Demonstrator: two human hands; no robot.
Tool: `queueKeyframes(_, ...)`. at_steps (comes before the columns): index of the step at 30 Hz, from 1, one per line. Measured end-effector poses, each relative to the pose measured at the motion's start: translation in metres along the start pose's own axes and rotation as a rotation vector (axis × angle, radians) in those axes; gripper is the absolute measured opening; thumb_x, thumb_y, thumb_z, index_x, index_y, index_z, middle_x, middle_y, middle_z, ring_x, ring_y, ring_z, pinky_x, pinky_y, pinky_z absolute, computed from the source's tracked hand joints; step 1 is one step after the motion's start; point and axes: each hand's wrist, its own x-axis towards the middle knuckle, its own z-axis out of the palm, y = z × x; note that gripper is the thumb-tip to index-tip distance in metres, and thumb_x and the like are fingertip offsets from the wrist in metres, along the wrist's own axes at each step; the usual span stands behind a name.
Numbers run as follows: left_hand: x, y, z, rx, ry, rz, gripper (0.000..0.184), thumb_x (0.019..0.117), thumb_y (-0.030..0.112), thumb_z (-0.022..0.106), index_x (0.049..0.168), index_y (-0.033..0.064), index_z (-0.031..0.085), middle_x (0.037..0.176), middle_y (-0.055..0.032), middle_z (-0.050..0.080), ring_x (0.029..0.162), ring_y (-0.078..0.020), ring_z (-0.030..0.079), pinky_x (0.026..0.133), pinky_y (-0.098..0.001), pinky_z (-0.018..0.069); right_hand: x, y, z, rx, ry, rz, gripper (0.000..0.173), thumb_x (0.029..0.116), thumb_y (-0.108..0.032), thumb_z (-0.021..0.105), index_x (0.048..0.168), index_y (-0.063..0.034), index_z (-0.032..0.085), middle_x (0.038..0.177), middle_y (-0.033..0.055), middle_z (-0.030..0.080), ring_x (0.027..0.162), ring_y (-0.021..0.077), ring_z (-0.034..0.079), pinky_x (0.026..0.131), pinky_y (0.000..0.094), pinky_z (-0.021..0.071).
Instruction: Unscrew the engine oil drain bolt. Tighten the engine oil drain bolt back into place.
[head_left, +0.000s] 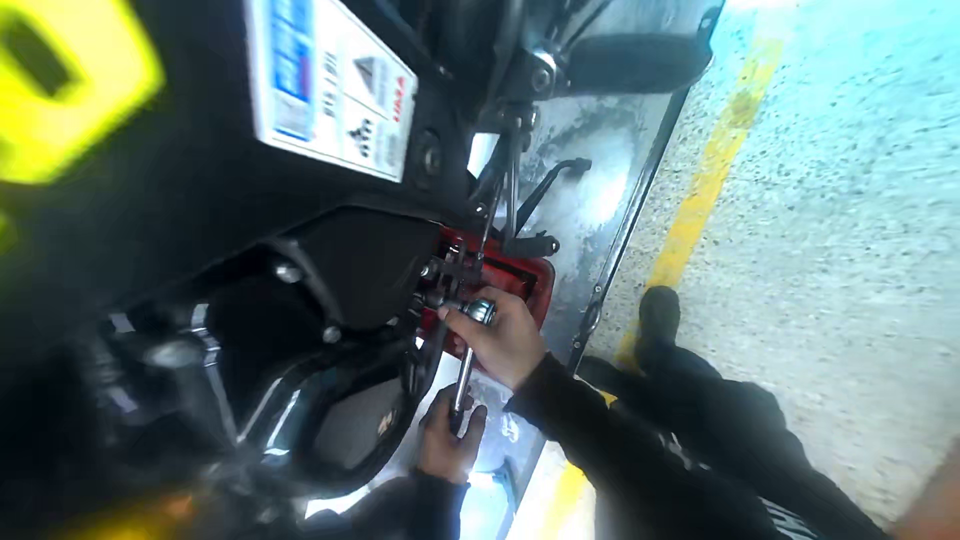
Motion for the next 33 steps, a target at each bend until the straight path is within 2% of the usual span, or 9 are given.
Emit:
queueKeyframes(6,0.008,-0.003,-0.001,-0.010,-0.074,-0.213,0.035,0.0825,0.030,0.081,0.109,0.0087,0.074,0.092,-0.0013,0.073,0.073,-0.0079,0.066,0.068,-0.0272,0.0570,0.003,-0.015,-0.005,0.123,-0.075,0.093,0.034,0.0913,-0.034,0.080,0.105,-0.0037,0.069,0.078,0.0094,0.073,0.065,0.0209,0.072,0.067,0.0422,0.0639)
queueKeyframes(11,-0.049,0.004,-0.046,0.135,-0.132,-0.195,0.070,0.0831,0.040,0.078,0.140,0.0030,0.060,0.140,-0.0146,0.062,0.128,-0.0227,0.061,0.109,-0.0405,0.0501,-0.001,-0.019,-0.004,0.122,-0.080,0.137,0.036,0.0916,-0.032,0.080,0.108,-0.0021,0.067,0.081,0.0116,0.073,0.065,0.0220,0.073,0.067,0.0417,0.0645)
queueKeyframes(16,-0.020,0.008,0.014,0.229,0.091,-0.197,0.034,0.0871,0.028,0.079,0.108,0.0023,0.076,0.095,-0.0138,0.074,0.081,-0.0245,0.072,0.077,-0.0468,0.0614,-0.006,-0.021,-0.009,0.049,-0.077,0.116,0.038,0.0928,-0.032,0.078,0.107,0.0020,0.067,0.081,0.0128,0.071,0.068,0.0216,0.071,0.069,0.0424,0.0626)
queueKeyframes(19,-0.039,0.003,-0.015,0.247,-0.089,-0.350,0.053,0.0883,0.035,0.080,0.130,0.0040,0.068,0.122,-0.0152,0.071,0.110,-0.0268,0.069,0.099,-0.0479,0.0547,-0.004,-0.021,-0.004,0.044,-0.056,0.082,0.038,0.0937,-0.032,0.077,0.108,0.0023,0.068,0.080,0.0125,0.071,0.068,0.0218,0.070,0.069,0.0433,0.0612)
queueKeyframes(22,-0.050,0.001,-0.058,0.221,-0.184,-0.183,0.069,0.0847,0.041,0.077,0.140,0.0039,0.061,0.143,-0.0132,0.061,0.135,-0.0215,0.057,0.115,-0.0405,0.0462,-0.005,-0.025,-0.004,0.105,-0.055,0.113,0.039,0.0939,-0.031,0.077,0.111,0.0025,0.066,0.080,0.0130,0.071,0.066,0.0218,0.071,0.067,0.0417,0.0633)
queueKeyframes(25,-0.002,-0.003,-0.007,0.129,-0.092,-0.082,0.055,0.0852,0.029,0.081,0.125,-0.0054,0.066,0.130,-0.0225,0.065,0.114,-0.0284,0.066,0.100,-0.0451,0.0535,-0.001,-0.023,-0.007,0.043,-0.035,0.095,0.044,0.0917,-0.033,0.079,0.115,0.0013,0.066,0.087,0.0141,0.073,0.073,0.0223,0.072,0.073,0.0439,0.0626)
queueKeyframes(28,0.012,-0.017,0.044,0.104,0.116,-0.050,0.027,0.0879,0.018,0.078,0.109,0.0009,0.075,0.112,-0.0153,0.073,0.094,-0.0232,0.071,0.086,-0.0442,0.0600,0.005,-0.014,-0.005,-0.037,-0.086,0.044,0.048,0.0896,-0.039,0.080,0.115,-0.0007,0.067,0.090,0.0147,0.073,0.075,0.0255,0.073,0.076,0.0496,0.0632)
queueKeyframes(30,-0.006,0.007,0.019,0.135,-0.014,-0.234,0.019,0.0915,0.022,0.076,0.097,0.0039,0.076,0.078,-0.0059,0.072,0.065,-0.0149,0.068,0.065,-0.0389,0.0589,0.005,-0.020,-0.009,0.019,-0.113,0.077,0.043,0.0917,-0.035,0.079,0.109,0.0018,0.066,0.080,0.0136,0.071,0.064,0.0223,0.070,0.067,0.0440,0.0616)
queueKeyframes(33,-0.023,0.048,-0.047,0.103,-0.284,-0.364,0.025,0.0938,0.029,0.072,0.095,0.0048,0.071,0.065,-0.0009,0.063,0.052,-0.0112,0.060,0.052,-0.0326,0.0553,-0.001,-0.028,-0.008,0.095,-0.118,0.166,0.045,0.0918,-0.034,0.079,0.114,0.0026,0.064,0.085,0.0171,0.071,0.067,0.0261,0.072,0.067,0.0462,0.0635)
